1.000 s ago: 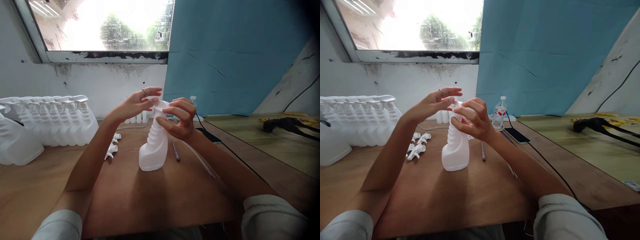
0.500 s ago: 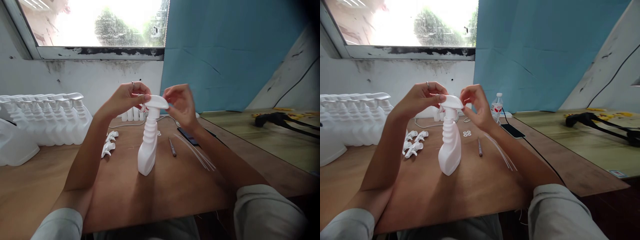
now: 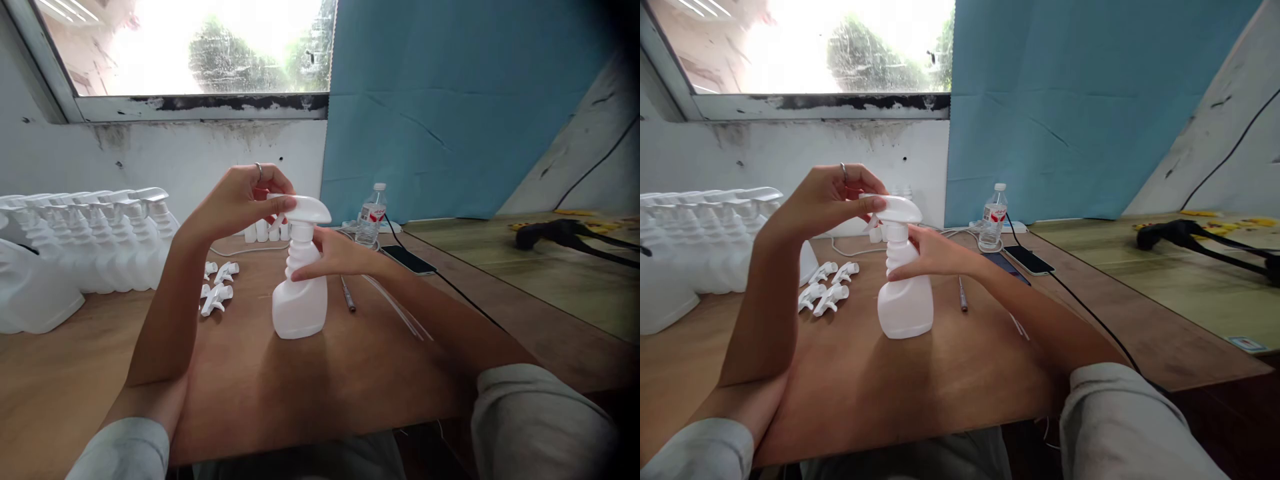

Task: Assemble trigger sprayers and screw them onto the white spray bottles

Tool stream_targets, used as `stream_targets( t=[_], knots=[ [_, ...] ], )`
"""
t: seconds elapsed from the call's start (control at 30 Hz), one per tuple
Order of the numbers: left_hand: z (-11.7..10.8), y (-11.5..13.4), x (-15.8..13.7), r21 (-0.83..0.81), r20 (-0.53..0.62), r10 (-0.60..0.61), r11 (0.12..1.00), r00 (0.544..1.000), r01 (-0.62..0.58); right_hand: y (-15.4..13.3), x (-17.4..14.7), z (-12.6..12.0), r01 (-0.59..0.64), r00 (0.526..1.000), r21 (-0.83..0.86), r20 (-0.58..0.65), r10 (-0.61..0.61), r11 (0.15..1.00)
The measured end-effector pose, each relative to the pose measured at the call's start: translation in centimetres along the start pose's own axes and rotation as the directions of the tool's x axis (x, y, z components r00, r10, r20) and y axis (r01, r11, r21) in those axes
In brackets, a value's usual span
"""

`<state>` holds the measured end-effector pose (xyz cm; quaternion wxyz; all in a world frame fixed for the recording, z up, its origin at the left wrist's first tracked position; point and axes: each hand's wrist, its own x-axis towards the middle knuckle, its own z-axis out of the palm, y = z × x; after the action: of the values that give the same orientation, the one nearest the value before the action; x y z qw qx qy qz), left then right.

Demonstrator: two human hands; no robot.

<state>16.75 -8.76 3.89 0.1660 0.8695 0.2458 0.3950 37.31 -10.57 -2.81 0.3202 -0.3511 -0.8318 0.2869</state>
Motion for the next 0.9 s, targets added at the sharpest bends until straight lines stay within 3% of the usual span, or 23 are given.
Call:
stream_targets(
  t=[0.1,0.2,0.33,0.43,0.5,0.63,0.8,0.9],
  knots=[
    [0.1,-0.1,0.0,0.050,-0.006,-0.010,0.999,1.000,0.010,0.5,0.2,0.5,0.014,1.000,0.070,-0.020,-0.012,0.997],
    [0.0,-0.2,0.0,0.040,-0.002,0.000,0.999,1.000,0.000,0.8,0.5,1.0,0.058,0.995,0.351,0.052,-0.081,0.935],
    [-0.2,0.0,-0.1,0.044,0.021,0.015,0.999,1.000,-0.016,0.9,0.7,1.5,0.100,0.981,0.648,0.061,-0.182,0.755],
    [-0.4,0.2,-0.2,0.054,0.031,0.019,0.998,0.999,-0.021,0.9,0.7,2.2,0.120,0.982,0.803,-0.010,-0.188,0.584],
    [-0.4,0.1,-0.2,0.047,0.043,0.020,0.999,0.999,-0.022,0.8,0.7,2.8,0.169,0.980,0.832,-0.086,-0.178,0.529],
    [-0.3,-0.5,0.0,0.010,0.072,0.040,0.999,0.997,-0.041,0.6,0.7,3.6,0.270,0.963,0.765,-0.209,-0.171,0.584],
    [-0.4,-0.8,0.1,0.037,0.067,0.057,0.998,0.996,-0.059,0.7,0.5,3.8,0.267,0.964,0.815,-0.218,-0.155,0.514],
    [-0.5,-0.4,-0.1,0.089,0.046,0.081,0.992,0.996,-0.085,0.8,0.4,3.9,0.270,0.963,0.803,-0.228,-0.145,0.531]
  ],
)
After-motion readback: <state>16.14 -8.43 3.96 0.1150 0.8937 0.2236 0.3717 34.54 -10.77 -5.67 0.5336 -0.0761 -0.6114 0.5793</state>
